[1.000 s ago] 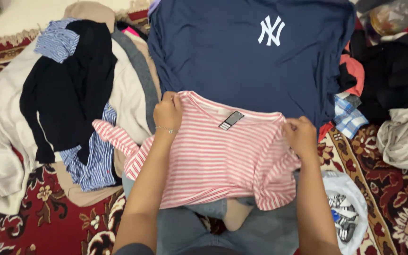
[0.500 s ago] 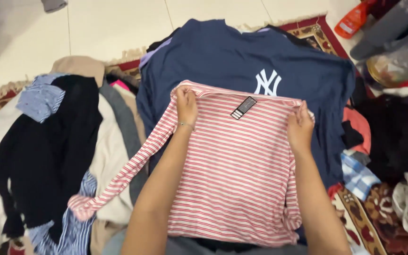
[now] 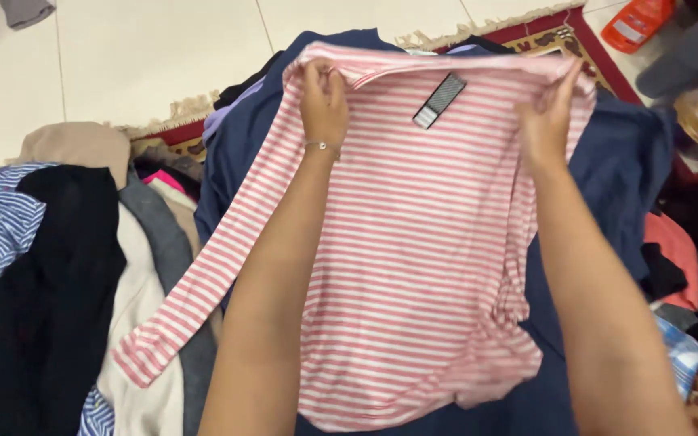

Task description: The person sits on a rug and uses a blue handheld tagging gun to apply price tags to several pieces of clothing. They handle a red and white striped shirt, a black long-sleeved top, and a blue and white striped shirt, applying tags to each item and arranging them on the floor.

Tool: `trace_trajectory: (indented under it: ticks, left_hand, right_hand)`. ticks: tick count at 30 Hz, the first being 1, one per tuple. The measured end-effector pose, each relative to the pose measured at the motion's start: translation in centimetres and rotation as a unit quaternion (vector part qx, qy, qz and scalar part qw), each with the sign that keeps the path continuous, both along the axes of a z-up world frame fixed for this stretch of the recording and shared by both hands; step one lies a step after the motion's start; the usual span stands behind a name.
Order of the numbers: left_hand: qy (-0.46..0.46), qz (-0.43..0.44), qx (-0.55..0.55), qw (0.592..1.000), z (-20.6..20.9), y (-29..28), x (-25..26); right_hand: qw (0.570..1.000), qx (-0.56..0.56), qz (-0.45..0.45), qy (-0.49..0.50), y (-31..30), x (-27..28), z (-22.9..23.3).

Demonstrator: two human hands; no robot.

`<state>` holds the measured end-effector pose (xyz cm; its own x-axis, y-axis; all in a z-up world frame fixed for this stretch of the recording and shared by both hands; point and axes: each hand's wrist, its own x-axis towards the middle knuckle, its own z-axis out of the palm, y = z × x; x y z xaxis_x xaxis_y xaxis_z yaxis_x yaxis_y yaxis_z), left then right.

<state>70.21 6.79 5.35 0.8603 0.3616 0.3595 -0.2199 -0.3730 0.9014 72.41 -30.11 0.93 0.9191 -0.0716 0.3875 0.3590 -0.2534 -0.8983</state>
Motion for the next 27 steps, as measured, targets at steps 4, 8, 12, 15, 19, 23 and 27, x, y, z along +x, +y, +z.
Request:
trace_trajectory:
  ticks: [4, 8, 12, 15, 19, 23, 27]
  left_hand:
    - [-0.024, 0.022, -0.007, 0.999, -1.2, 1.4, 5.3]
    - [0.062, -0.064, 0.155, 0.984, -3.6, 2.6, 7.7]
    - [0.356, -0.110, 0.419, 0.828, -1.9, 2.2, 2.8]
    - [0.295, -0.139, 0.528, 0.784, -6.1, 4.0, 1.3]
    - [0.212, -0.149, 0.466, 0.846, -8.8, 6.9, 0.0]
    - [0.034, 0.016, 0.396, 0.918, -9.8, 11.0, -4.0]
    - [0.023, 0.173, 0.409, 0.896, -12.1, 13.6, -9.1]
  right_hand:
    - [0.996, 0.012, 0.066, -0.067, 1.8, 4.1, 2.0]
    - [0.987, -0.140, 0.052, -0.059, 4.4, 5.0, 1.5]
    - [0.965, -0.258, 0.044, -0.022, 6.1, 0.7, 0.7]
    - [0.952, -0.304, -0.019, -0.036, 4.9, -2.0, -1.7]
    - [0.927, -0.336, -0.114, -0.124, 1.2, -4.7, -4.9]
    - [0.922, -0.325, -0.181, 0.107, -2.0, -8.4, -6.4]
    - [0.851, -0.368, -0.119, 0.356, -4.5, -11.4, -8.9]
